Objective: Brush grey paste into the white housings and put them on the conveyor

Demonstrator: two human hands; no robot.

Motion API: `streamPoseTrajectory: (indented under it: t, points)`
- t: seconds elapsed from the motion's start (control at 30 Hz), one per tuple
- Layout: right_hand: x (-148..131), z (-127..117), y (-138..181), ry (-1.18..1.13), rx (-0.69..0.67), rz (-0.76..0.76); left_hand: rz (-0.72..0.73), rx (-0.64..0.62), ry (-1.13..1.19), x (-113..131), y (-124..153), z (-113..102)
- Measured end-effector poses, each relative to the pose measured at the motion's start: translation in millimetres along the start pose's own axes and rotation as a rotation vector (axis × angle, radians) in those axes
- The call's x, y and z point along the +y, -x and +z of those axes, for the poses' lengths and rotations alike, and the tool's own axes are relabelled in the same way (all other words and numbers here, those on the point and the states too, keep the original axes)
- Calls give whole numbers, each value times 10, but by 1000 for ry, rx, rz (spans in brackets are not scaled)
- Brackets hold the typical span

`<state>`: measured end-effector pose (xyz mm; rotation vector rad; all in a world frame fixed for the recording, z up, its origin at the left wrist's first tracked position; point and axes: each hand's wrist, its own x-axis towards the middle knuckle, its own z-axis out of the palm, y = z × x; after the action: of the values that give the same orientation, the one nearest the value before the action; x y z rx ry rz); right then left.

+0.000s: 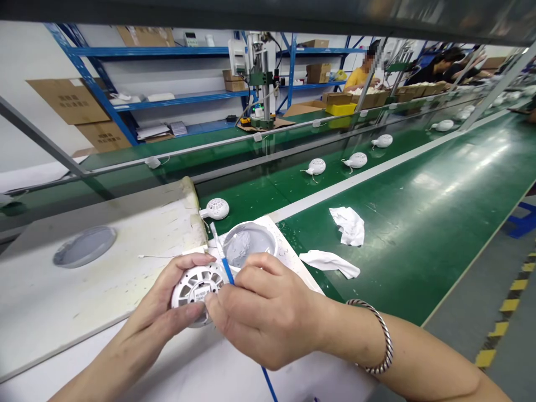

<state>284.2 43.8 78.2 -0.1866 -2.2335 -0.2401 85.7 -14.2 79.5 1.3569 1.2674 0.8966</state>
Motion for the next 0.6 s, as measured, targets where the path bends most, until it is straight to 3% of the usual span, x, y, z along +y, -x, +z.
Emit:
streamPoseTrajectory:
  t: [0.1, 0.27, 0.37, 0.47, 0.53, 0.6]
  points:
    - [3, 9, 24, 1, -20, -3, -28, -1, 72, 0, -17, -22]
    - [9, 25, 51, -36, -37, -11, -83, -136, 291, -16, -20, 7]
    - [12, -8, 56, -76, -25, -4, -14, -77, 254, -75, -42, -43]
    - [66, -63, 101, -134, 55, 64, 91, 229, -39, -184, -124, -405]
    - [151, -83, 162, -149, 100, 144, 97, 553, -370, -260, -198, -861]
    - [267, -76, 236, -120, 120, 250, -12, 815, -707, -304, -250, -1398]
